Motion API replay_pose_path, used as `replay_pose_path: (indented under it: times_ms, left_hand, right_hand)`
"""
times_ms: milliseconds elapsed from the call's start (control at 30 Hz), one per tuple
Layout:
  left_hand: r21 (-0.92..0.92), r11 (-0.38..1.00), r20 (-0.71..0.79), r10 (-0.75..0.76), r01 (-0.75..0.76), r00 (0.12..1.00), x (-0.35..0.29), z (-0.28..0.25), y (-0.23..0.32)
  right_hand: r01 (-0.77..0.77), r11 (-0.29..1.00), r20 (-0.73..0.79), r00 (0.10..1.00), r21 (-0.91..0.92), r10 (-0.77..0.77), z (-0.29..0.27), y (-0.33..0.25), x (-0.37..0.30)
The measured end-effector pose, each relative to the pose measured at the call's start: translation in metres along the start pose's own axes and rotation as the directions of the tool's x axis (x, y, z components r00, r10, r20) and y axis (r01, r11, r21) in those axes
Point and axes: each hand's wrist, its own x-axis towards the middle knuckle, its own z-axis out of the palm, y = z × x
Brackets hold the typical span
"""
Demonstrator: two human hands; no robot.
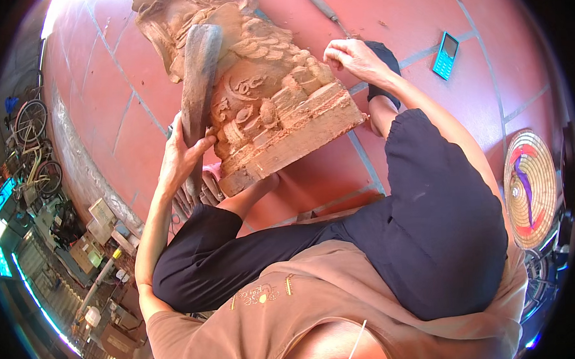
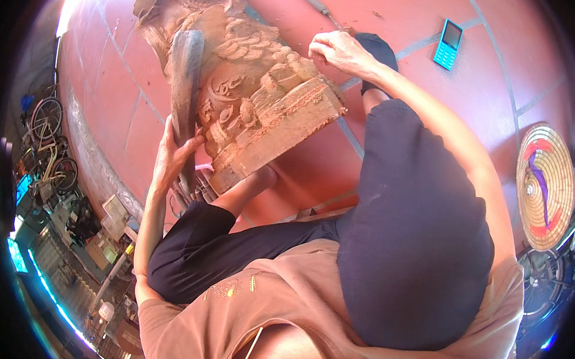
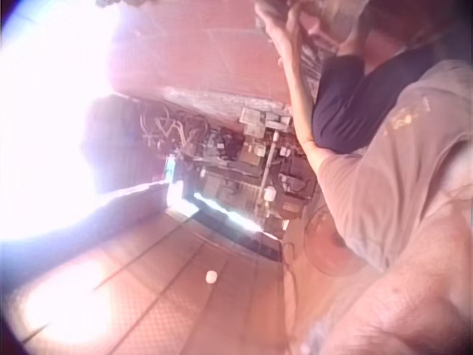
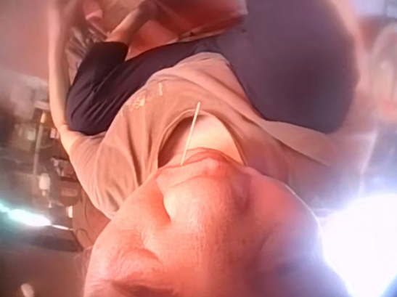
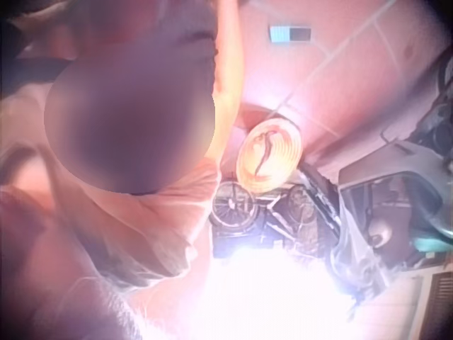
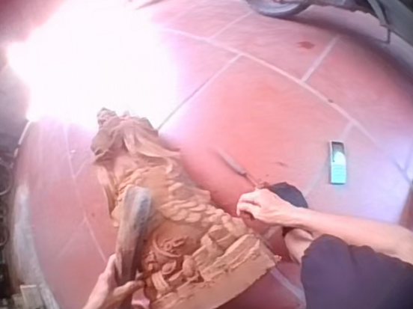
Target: The person carves a wooden statue using a chisel and a wooden mallet. They repeatedly strike the chisel to shape the intricate details of the figure, focusing on the upper body and head area.
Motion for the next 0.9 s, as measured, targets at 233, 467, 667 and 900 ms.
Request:
replay_pose_path:
  times_ms: [233,467,667,900]
  left_hand:
    - [0.055,0.998,-0.049,0.037,-0.034,0.998,-0.001,0.001,-0.005]
    - [0.047,0.998,-0.046,0.043,-0.041,0.998,-0.001,0.001,-0.007]
    - [0.050,0.999,-0.041,0.011,-0.009,0.999,-0.003,0.000,-0.004]
    - [0.056,0.998,-0.038,0.009,-0.007,0.999,-0.002,0.000,-0.006]
  right_hand:
    - [0.376,0.900,0.124,0.904,0.223,-0.408,0.005,-0.086,-0.025]
    - [0.549,0.824,0.152,0.811,0.138,-0.565,0.012,-0.089,-0.009]
    - [0.542,0.754,-0.043,0.801,-0.371,-0.597,0.004,-0.084,-0.001]
    - [0.151,0.936,0.016,0.988,-0.317,-0.154,-0.041,-0.087,0.014]
